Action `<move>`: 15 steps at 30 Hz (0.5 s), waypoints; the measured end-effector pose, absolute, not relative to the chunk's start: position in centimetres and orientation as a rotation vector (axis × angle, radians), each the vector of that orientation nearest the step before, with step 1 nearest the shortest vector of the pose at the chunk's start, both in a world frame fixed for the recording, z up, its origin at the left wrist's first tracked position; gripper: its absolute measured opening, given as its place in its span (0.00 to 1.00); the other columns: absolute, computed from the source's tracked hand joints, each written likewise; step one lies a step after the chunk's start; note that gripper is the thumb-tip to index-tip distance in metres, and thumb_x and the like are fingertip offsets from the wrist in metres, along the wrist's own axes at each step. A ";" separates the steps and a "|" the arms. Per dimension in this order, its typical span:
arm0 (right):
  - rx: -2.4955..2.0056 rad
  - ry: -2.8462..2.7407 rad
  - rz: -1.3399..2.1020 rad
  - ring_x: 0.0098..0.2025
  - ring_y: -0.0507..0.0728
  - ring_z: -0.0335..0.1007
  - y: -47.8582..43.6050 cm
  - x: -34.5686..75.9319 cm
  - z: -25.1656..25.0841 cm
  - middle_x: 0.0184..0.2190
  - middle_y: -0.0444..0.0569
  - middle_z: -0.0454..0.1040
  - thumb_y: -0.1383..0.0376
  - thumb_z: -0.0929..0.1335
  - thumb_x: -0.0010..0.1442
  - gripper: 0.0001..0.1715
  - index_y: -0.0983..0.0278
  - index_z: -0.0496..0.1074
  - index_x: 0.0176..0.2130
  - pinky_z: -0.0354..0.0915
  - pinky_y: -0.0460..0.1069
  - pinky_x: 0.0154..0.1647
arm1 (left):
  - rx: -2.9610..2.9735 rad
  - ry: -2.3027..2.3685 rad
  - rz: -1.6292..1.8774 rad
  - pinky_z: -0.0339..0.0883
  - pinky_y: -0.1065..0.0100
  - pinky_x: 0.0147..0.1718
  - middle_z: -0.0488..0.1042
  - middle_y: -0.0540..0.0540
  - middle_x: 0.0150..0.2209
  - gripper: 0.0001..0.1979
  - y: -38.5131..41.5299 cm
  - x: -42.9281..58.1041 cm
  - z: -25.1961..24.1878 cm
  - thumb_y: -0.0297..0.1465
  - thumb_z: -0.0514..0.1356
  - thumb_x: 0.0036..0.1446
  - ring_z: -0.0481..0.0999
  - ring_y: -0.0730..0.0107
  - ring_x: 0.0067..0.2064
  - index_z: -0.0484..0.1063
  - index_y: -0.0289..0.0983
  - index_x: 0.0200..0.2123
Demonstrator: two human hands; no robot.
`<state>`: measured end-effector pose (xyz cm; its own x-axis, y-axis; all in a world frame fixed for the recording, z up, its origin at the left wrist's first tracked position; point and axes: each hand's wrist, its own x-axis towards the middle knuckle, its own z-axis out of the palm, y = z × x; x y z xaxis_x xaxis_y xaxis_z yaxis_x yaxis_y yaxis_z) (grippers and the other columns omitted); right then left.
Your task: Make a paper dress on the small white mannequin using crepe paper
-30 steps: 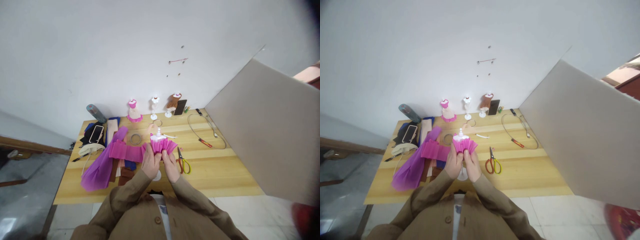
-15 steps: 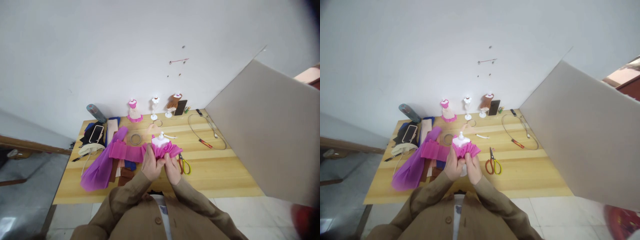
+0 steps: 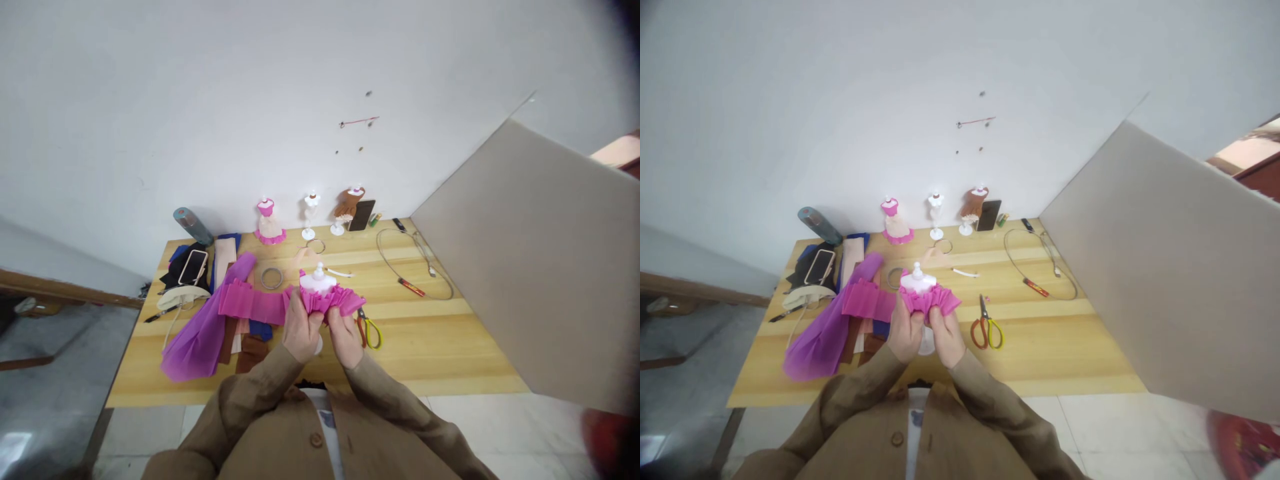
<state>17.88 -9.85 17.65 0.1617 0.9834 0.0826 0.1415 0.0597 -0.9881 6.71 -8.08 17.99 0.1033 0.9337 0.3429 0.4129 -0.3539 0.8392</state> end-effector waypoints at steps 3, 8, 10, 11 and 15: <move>-1.338 -1.192 0.961 0.41 0.63 0.75 -9.8 18.1 17.7 0.40 0.53 0.80 0.41 0.59 0.65 0.34 0.60 0.75 0.51 0.72 0.56 0.48 | 1.840 1.314 1.225 0.69 0.51 0.49 0.75 0.36 0.40 0.21 -8.1 6.7 17.8 0.44 0.47 0.67 0.76 0.53 0.42 0.67 0.34 0.48; -1.332 -1.172 0.966 0.48 0.63 0.74 -9.7 18.2 17.7 0.42 0.53 0.80 0.40 0.60 0.63 0.33 0.59 0.75 0.49 0.71 0.56 0.53 | 1.841 1.390 1.251 0.70 0.50 0.50 0.77 0.34 0.44 0.23 -8.2 6.8 16.9 0.44 0.47 0.67 0.77 0.51 0.48 0.67 0.32 0.52; -1.321 -1.169 0.978 0.49 0.63 0.75 -9.7 18.2 17.7 0.42 0.53 0.80 0.41 0.59 0.64 0.33 0.59 0.75 0.50 0.71 0.57 0.53 | 1.823 1.455 1.259 0.70 0.49 0.51 0.76 0.31 0.47 0.27 -8.3 6.7 16.3 0.45 0.47 0.66 0.76 0.49 0.51 0.65 0.31 0.56; -1.313 -1.169 0.984 0.50 0.63 0.75 -9.7 18.1 17.7 0.42 0.53 0.80 0.41 0.58 0.65 0.33 0.59 0.75 0.50 0.71 0.57 0.53 | 1.812 1.486 1.255 0.70 0.49 0.52 0.76 0.30 0.49 0.28 -8.4 6.6 16.1 0.46 0.47 0.66 0.76 0.48 0.53 0.65 0.30 0.57; -1.275 -1.185 1.005 0.55 0.65 0.73 -9.6 18.2 17.9 0.44 0.55 0.80 0.40 0.59 0.64 0.34 0.59 0.76 0.50 0.69 0.60 0.57 | 1.803 1.500 1.199 0.69 0.47 0.54 0.75 0.27 0.52 0.30 -8.7 6.1 15.6 0.45 0.48 0.65 0.74 0.45 0.57 0.65 0.29 0.59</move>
